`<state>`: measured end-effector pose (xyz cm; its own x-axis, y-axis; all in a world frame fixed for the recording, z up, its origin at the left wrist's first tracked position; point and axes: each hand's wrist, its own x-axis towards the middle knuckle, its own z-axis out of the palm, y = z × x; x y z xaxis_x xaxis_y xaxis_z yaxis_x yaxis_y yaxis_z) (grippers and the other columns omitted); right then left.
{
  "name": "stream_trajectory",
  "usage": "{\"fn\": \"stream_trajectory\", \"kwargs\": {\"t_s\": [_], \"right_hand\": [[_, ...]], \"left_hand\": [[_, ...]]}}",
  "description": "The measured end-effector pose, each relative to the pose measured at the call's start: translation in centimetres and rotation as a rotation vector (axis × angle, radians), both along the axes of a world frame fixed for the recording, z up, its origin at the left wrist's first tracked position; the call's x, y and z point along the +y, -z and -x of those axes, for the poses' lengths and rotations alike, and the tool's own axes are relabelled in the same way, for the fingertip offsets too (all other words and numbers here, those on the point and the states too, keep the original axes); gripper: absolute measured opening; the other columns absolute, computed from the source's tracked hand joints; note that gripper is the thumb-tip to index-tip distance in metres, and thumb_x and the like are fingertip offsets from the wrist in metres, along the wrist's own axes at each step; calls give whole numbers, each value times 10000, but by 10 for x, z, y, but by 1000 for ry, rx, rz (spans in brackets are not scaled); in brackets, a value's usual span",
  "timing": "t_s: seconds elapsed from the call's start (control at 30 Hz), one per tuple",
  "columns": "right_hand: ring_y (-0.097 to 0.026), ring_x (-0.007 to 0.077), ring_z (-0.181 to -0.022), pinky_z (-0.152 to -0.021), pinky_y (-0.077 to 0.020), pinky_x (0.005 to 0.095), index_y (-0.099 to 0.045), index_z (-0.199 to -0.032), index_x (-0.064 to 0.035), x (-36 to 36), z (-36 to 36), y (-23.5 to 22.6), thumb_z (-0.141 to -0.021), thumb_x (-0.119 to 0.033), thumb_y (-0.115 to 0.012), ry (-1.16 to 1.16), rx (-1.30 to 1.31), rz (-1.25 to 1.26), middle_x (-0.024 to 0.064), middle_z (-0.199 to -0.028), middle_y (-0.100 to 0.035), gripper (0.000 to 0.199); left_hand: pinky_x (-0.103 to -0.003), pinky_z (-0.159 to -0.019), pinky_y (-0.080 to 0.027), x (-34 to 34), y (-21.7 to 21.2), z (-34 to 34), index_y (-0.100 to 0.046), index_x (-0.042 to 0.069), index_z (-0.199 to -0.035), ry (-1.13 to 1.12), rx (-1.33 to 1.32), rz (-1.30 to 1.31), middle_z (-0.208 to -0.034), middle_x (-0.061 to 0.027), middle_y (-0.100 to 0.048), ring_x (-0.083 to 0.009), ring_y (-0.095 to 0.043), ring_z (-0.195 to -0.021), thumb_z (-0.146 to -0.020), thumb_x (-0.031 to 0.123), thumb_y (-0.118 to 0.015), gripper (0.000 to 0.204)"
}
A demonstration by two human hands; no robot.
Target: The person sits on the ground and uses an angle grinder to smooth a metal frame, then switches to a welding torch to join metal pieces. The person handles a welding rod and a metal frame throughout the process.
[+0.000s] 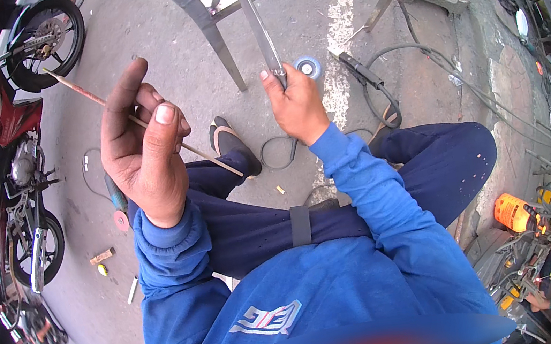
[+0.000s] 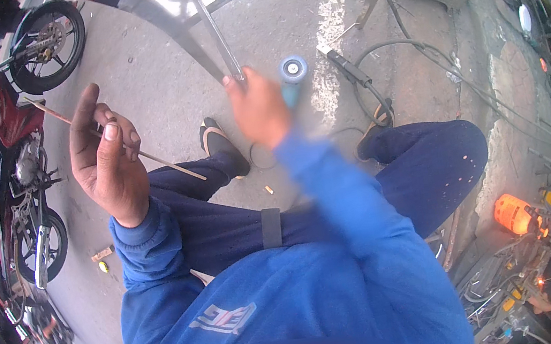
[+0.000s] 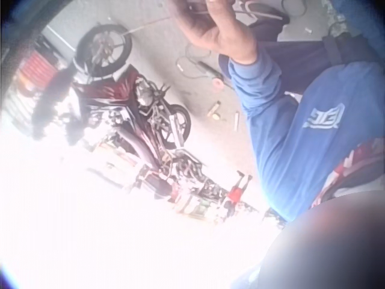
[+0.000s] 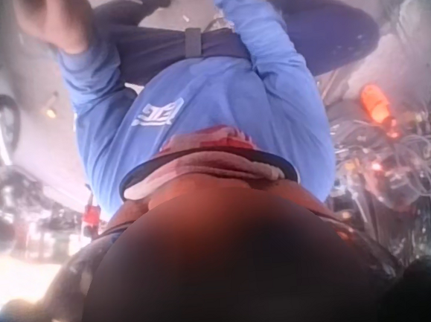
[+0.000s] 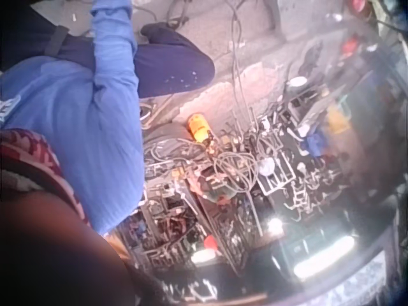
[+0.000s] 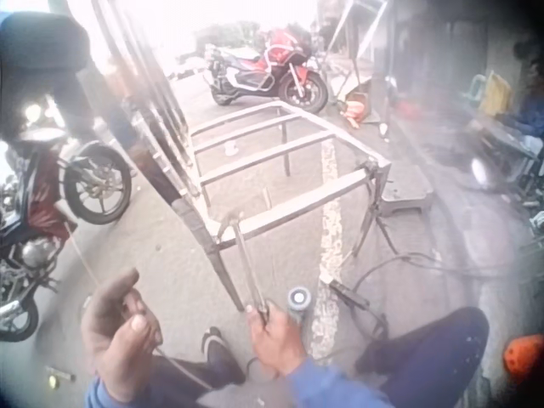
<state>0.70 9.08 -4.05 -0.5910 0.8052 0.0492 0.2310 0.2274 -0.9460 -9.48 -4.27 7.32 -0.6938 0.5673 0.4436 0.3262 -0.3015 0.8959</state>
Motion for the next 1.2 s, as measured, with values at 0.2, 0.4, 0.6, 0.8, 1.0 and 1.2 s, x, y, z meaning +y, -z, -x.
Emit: {"fn": "stream_trajectory", "kwargs": {"t_s": [0.2, 0.4, 0.6, 0.8, 1.0, 1.2], "right_hand": [[-656, 439, -801, -677, -494, 458, -611, -996, 29, -2, -2, 6, -964, -306, -553, 9, 66, 137, 262, -825, -659, 341], [-648, 451, -832, -684, -489, 474, -611, -958, 34, -3, -1, 2, -961, -302, -548, 24, 112, 154, 271, -828, -654, 342], [-652, 446, -788, -660, -491, 464, -613, -945, 32, -1, -1, 3, -954, -311, -562, 11, 59, 86, 267, -793, -647, 347], [-471, 101, -546, -501, -388, 315, -578, -833, 13, -6, 3, 8, -979, -295, -592, 31, 152, 25, 38, -583, -518, 342], [-464, 102, -550, -508, -388, 313, -581, -834, 15, -9, 0, 6, -974, -301, -596, 66, 237, 192, 46, -584, -519, 346], [-445, 78, -538, -488, -368, 296, -567, -802, -10, -12, -2, 7, -983, -301, -585, 60, 232, 202, 4, -586, -504, 343]], "left_hand": [[-190, -535, -445, 4, 3, -1, -482, -105, -1330, 32, -40, 13, -871, -64, -548, -77, -554, -652, -898, 55, -622, 482], [-186, -529, -437, 5, 2, -4, -457, -102, -1353, 53, -105, 26, -927, -77, -545, -85, -572, -663, -899, 35, -614, 499], [-191, -533, -447, 5, 2, -1, -446, -108, -1359, 56, -111, 15, -941, -80, -542, -96, -587, -676, -892, 30, -617, 516], [-189, -499, -400, 5, 2, -2, -436, -124, -1359, 20, -77, 54, -966, -92, -531, -110, -573, -664, -876, 65, -608, 547], [-212, -577, -487, 5, 0, -3, -439, -124, -1356, 22, -119, 53, -924, -76, -544, -99, -581, -684, -880, 46, -623, 537], [-205, -581, -481, 4, 1, -3, -443, -117, -1359, 34, -122, 64, -920, -70, -546, -96, -579, -681, -879, 43, -628, 539]]}}
